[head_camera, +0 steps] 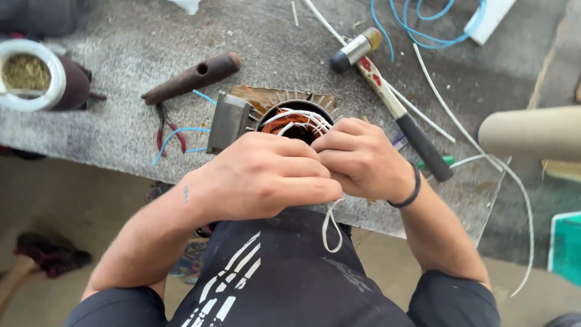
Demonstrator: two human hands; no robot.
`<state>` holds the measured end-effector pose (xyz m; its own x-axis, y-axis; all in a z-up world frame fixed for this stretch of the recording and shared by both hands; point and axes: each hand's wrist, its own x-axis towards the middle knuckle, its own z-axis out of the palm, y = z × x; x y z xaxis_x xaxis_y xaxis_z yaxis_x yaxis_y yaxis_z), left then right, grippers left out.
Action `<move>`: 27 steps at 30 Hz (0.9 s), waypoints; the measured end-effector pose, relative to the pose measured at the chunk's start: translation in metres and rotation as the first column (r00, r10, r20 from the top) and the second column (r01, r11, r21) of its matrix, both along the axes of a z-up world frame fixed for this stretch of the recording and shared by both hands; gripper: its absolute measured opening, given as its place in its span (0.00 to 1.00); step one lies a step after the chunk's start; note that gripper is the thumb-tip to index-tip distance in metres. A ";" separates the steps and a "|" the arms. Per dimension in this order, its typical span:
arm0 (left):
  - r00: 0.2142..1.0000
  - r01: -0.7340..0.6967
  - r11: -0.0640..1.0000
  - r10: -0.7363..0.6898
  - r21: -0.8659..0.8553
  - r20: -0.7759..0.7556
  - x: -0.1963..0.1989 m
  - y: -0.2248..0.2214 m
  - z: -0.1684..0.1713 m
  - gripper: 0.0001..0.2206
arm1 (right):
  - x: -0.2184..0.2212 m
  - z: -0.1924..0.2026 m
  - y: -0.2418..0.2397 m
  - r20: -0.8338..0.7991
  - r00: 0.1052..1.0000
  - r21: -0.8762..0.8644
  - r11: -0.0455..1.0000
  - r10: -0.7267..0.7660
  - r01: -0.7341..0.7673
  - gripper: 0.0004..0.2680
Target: Repairing an electric motor by securing and shaping the copper windings using string and a mallet.
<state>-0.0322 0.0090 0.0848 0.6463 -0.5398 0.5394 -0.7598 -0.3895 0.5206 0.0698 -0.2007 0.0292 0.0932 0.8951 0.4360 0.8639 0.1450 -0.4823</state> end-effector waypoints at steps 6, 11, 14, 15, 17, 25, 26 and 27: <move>0.971 -0.232 0.958 0.218 -0.171 -0.095 -0.033 0.012 -0.016 0.20 | 0.016 0.000 -0.026 -0.176 0.979 -0.059 0.994 -0.103 0.094 0.05; 0.942 -0.325 0.926 0.299 -0.192 -0.150 -0.044 0.003 -0.020 0.18 | -0.014 -0.011 -0.027 0.032 0.977 0.064 0.976 -0.211 0.209 0.13; 0.964 -0.266 0.950 0.261 -0.166 -0.048 -0.035 -0.007 -0.009 0.11 | -0.029 -0.021 -0.027 0.058 0.945 0.042 0.946 -0.323 0.321 0.10; 0.962 -0.274 0.948 0.270 -0.164 -0.048 -0.035 -0.010 -0.005 0.11 | -0.030 -0.027 -0.030 0.056 0.947 0.043 0.949 -0.315 0.313 0.10; 0.987 -0.155 0.988 0.155 -0.011 -0.035 -0.037 -0.015 0.003 0.12 | -0.035 -0.039 -0.035 -0.224 0.923 0.078 0.938 -0.313 0.338 0.19; 0.988 -0.136 0.979 0.121 0.153 0.100 -0.039 -0.047 -0.002 0.09 | -0.024 -0.010 -0.008 0.039 0.998 0.108 0.993 -0.047 0.042 0.14; 0.986 -0.140 0.981 0.125 0.134 0.111 -0.040 -0.051 -0.005 0.09 | -0.023 -0.012 -0.008 0.038 0.999 0.085 0.996 -0.004 0.000 0.16; 0.986 -0.143 0.980 0.129 0.136 0.107 -0.039 -0.052 -0.007 0.09 | -0.023 -0.012 -0.005 0.035 0.999 0.086 0.996 0.000 -0.003 0.16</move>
